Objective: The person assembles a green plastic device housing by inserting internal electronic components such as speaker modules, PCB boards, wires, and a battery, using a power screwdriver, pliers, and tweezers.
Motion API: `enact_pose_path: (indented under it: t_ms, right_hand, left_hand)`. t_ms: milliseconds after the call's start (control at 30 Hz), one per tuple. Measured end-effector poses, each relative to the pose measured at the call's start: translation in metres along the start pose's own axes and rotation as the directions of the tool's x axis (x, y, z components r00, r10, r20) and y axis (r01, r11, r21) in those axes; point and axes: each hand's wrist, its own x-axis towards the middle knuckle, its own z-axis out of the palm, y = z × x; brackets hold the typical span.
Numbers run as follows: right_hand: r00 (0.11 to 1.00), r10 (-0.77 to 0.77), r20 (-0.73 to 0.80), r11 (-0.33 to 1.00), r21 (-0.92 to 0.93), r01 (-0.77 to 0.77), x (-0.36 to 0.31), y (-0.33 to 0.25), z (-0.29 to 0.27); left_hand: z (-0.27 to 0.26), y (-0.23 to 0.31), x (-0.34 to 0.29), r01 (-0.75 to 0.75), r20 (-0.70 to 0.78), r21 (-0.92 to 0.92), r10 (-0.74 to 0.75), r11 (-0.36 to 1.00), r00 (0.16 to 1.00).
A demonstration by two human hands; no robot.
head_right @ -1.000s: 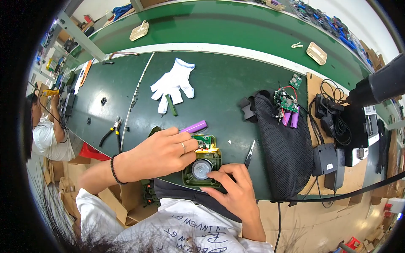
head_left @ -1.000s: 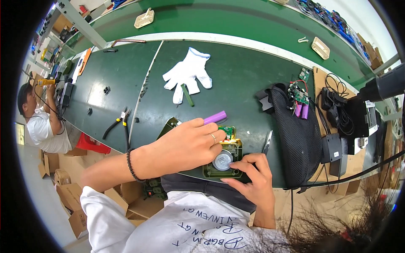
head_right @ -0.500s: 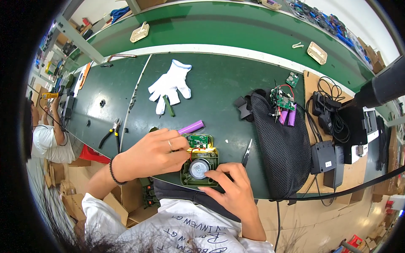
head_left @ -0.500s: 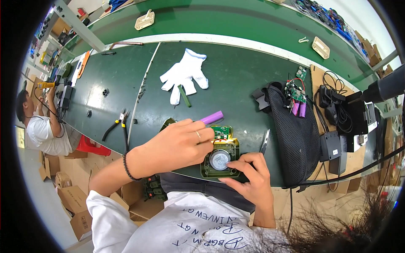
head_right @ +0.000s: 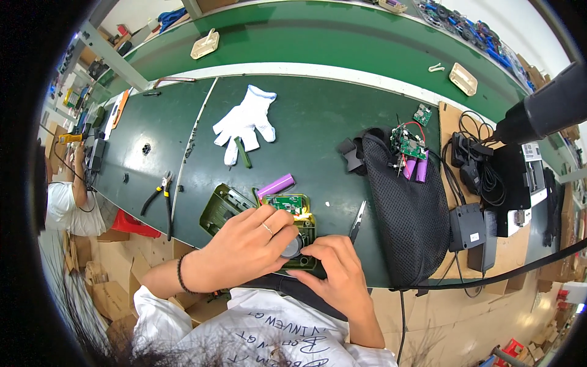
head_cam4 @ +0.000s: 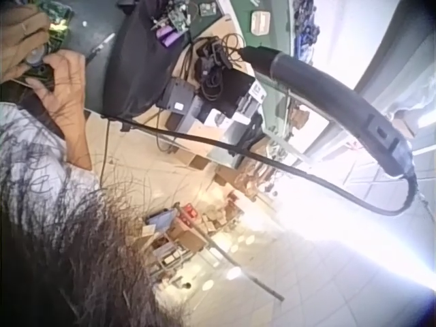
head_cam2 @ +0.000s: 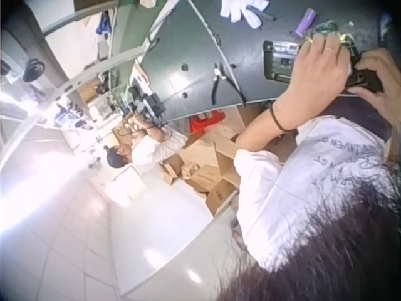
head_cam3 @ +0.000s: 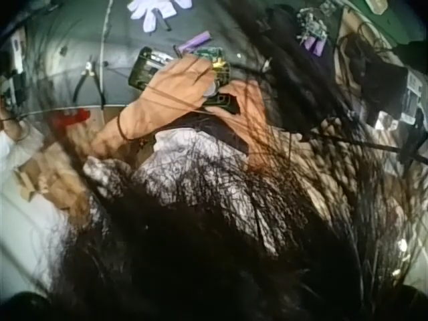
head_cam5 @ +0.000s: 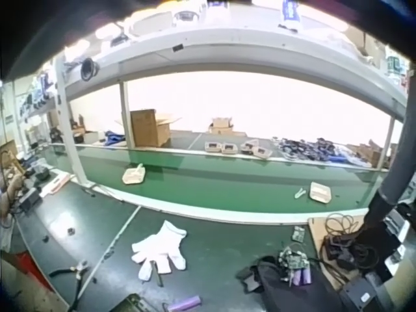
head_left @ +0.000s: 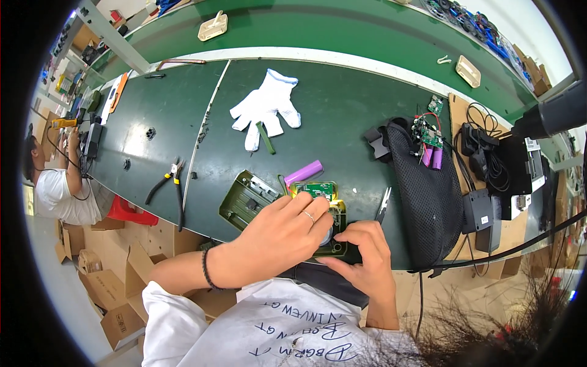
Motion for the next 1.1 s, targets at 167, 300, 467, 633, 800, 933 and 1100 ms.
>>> enact_pose_path:
  t_ms: [167, 300, 467, 633, 800, 933, 1100]
  right_hand:
    - [1.000, -0.011, -0.023, 1.000, 0.003, 0.012, 0.000, -0.001, 0.004]
    - [0.999, -0.034, -0.014, 0.999, -0.014, 0.034, -0.002, -0.002, 0.006]
    - [0.999, -0.048, -0.008, 0.999, -0.015, 0.048, -0.002, 0.000, 0.006]
    - [0.999, -0.047, 0.005, 0.999, -0.009, 0.047, -0.001, 0.000, 0.005]
    - [0.999, -0.040, 0.001, 0.999, 0.014, 0.040, -0.003, 0.000, 0.005]
    - [1.000, -0.019, 0.010, 1.000, 0.013, 0.019, -0.001, -0.001, 0.003]
    - [1.000, 0.003, 0.003, 0.999, 0.035, -0.003, 0.001, 0.000, 0.002]
  left_hand:
    - [0.000, -0.021, 0.002, -0.065, -0.015, -0.282, 0.063, 0.957, 0.998]
    - [0.003, -0.024, 0.000, -0.085, -0.034, -0.314, 0.079, 0.946, 0.996]
    - [0.004, -0.020, -0.001, -0.075, -0.045, -0.290, 0.064, 0.954, 0.997]
    - [-0.004, -0.003, 0.000, -0.064, -0.007, -0.054, 0.063, 0.996, 0.998]
    - [-0.002, -0.007, 0.007, -0.135, 0.083, 0.039, 0.131, 0.990, 0.988]
    - [-0.007, -0.025, 0.001, -0.156, 0.048, -0.112, 0.162, 0.981, 0.986]
    - [-0.002, -0.029, -0.004, -0.167, -0.031, -0.202, 0.164, 0.965, 0.986]
